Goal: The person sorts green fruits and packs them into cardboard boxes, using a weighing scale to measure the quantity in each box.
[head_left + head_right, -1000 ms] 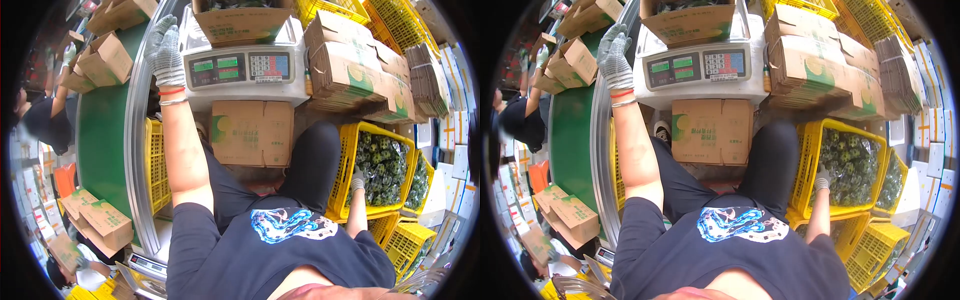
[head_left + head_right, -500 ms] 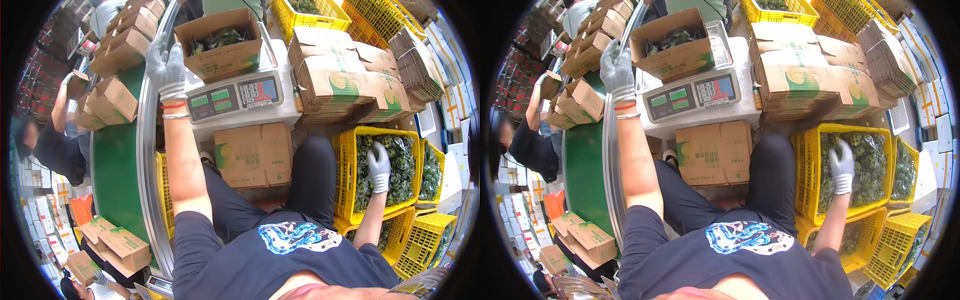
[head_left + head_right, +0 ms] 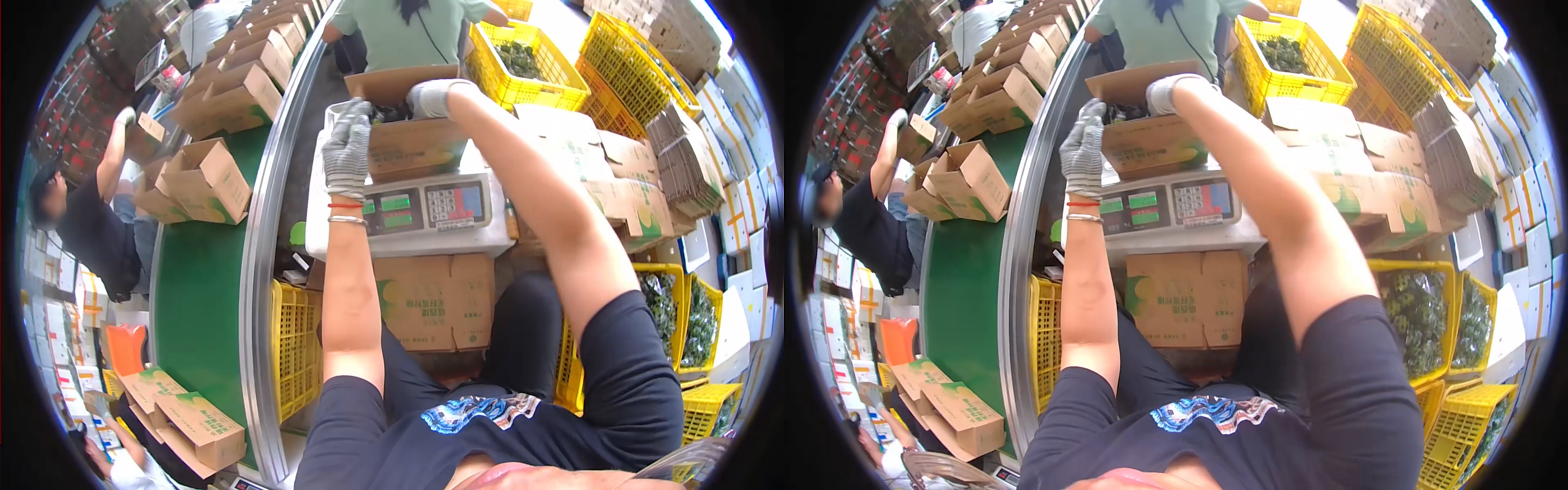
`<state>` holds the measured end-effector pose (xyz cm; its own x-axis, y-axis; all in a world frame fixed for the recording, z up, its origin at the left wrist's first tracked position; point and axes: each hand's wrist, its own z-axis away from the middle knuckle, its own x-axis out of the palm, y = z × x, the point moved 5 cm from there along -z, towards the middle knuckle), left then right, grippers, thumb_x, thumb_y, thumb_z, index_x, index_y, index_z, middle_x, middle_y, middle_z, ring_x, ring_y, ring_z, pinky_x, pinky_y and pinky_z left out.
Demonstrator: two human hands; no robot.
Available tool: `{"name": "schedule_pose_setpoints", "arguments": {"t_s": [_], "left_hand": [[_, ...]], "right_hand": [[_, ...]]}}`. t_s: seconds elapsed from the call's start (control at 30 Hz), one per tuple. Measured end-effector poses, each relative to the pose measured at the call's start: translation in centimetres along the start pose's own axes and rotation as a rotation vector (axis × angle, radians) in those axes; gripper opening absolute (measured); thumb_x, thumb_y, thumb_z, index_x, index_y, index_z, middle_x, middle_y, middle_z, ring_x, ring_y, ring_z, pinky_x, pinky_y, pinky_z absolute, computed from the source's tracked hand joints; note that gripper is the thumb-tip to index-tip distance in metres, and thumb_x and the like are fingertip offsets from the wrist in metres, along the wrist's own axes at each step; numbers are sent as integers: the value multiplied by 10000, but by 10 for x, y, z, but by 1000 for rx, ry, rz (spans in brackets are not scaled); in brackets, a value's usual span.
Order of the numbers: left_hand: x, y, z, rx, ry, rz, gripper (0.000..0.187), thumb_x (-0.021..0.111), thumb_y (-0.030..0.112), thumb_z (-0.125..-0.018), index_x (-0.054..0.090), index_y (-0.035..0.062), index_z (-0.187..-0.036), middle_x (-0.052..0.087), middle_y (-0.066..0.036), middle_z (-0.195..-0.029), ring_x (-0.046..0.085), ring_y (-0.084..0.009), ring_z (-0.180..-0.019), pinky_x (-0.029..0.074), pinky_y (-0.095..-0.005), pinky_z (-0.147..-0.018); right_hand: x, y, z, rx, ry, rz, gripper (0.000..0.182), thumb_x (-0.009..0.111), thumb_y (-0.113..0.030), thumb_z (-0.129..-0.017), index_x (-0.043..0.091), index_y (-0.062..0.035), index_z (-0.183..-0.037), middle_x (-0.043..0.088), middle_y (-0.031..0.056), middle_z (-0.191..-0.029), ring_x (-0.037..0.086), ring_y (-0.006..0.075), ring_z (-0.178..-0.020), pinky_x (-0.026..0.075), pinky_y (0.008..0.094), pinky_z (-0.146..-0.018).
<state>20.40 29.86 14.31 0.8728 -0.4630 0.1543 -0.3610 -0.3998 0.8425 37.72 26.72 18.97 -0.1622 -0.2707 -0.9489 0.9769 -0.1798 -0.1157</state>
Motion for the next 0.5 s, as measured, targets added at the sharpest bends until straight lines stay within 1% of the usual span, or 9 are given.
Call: {"name": "schedule_pose_setpoints", "arguments": {"t_s": [0.03, 0.07, 0.13, 0.2, 0.23, 0.33, 0.37, 0.4, 0.5], "left_hand": [[1, -12, -4, -24, -77, 0, 257, 515, 106, -926, 613, -47, -1108, 605, -96, -1159, 556, -150, -1063, 426, -266, -928], [1, -26, -6, -53, -154, 0, 262, 503, 140, -939, 624, -49, -1073, 626, -86, -1104, 571, -141, -1016, 438, -262, -892], [9, -4, 0, -125, -25, -6, 329, 542, 287, -922, 663, -14, -972, 643, -40, -885, 561, -104, -831, 437, -257, -774], [4, -20, -5, -220, 39, -31, 384, 609, 382, -870, 714, 13, -898, 654, -35, -775, 545, -107, -753, 434, -274, -725], [6, -29, -6, -265, 34, 41, 417, 639, 424, -842, 712, 14, -863, 622, -15, -711, 523, -96, -699, 423, -270, -681], [7, -26, -4, -315, 80, -69, 405, 652, 414, -837, 711, 14, -844, 620, -2, -695, 512, -86, -677, 424, -262, -665], [6, -27, -4, -308, 95, -8, 381, 659, 399, -835, 716, 22, -832, 617, 7, -683, 503, -84, -655, 423, -256, -649], [7, -29, -1, -301, 103, 30, 373, 658, 392, -837, 716, 24, -822, 616, 9, -677, 504, -83, -653, 423, -256, -647], [7, -21, -1, -248, 171, 46, 342, 648, 355, -844, 713, 24, -782, 609, 12, -646, 505, -74, -648, 423, -259, -641]], "right_hand": [[-8, -4, 18, 12, -19, -33, 283, 589, -266, -807, 662, -137, -1048, 649, 131, -938, 614, 309, -896, 484, 381, -811], [-19, 0, 32, -106, 224, -104, 266, 557, -266, -826, 659, -111, -1016, 647, 135, -943, 615, 311, -876, 484, 393, -797], [-42, 13, 72, -314, 786, -217, 247, 551, -257, -842, 633, -53, -956, 632, 134, -883, 622, 289, -827, 494, 367, -740], [-29, 40, 109, -238, 1105, -753, 217, 654, -137, -782, 621, 5, -943, 642, 92, -902, 631, 176, -878, 509, 313, -746], [-4, 77, 95, -268, 1054, -841, 338, 704, -155, -745, 615, -1, -1032, 624, 106, -1067, 587, 196, -1036, 482, 339, -876], [27, 63, 82, -503, 821, -670, 508, 748, -201, -703, 581, -27, -1151, 563, 139, -1221, 491, 247, -1201, 401, 368, -999], [40, 60, 65, -477, 693, -313, 657, 780, -234, -652, 539, -53, -1235, 521, 148, -1291, 379, 294, -1306, 315, 396, -1072], [53, 67, 49, -387, 690, -203, 651, 782, -230, -639, 550, -68, -1226, 506, 138, -1311, 367, 333, -1306, 313, 413, -1073], [43, 61, 54, -425, 717, -204, 732, 808, -234, -600, 521, -32, -1242, 462, 174, -1338, 359, 343, -1305, 315, 411, -1073]]}}
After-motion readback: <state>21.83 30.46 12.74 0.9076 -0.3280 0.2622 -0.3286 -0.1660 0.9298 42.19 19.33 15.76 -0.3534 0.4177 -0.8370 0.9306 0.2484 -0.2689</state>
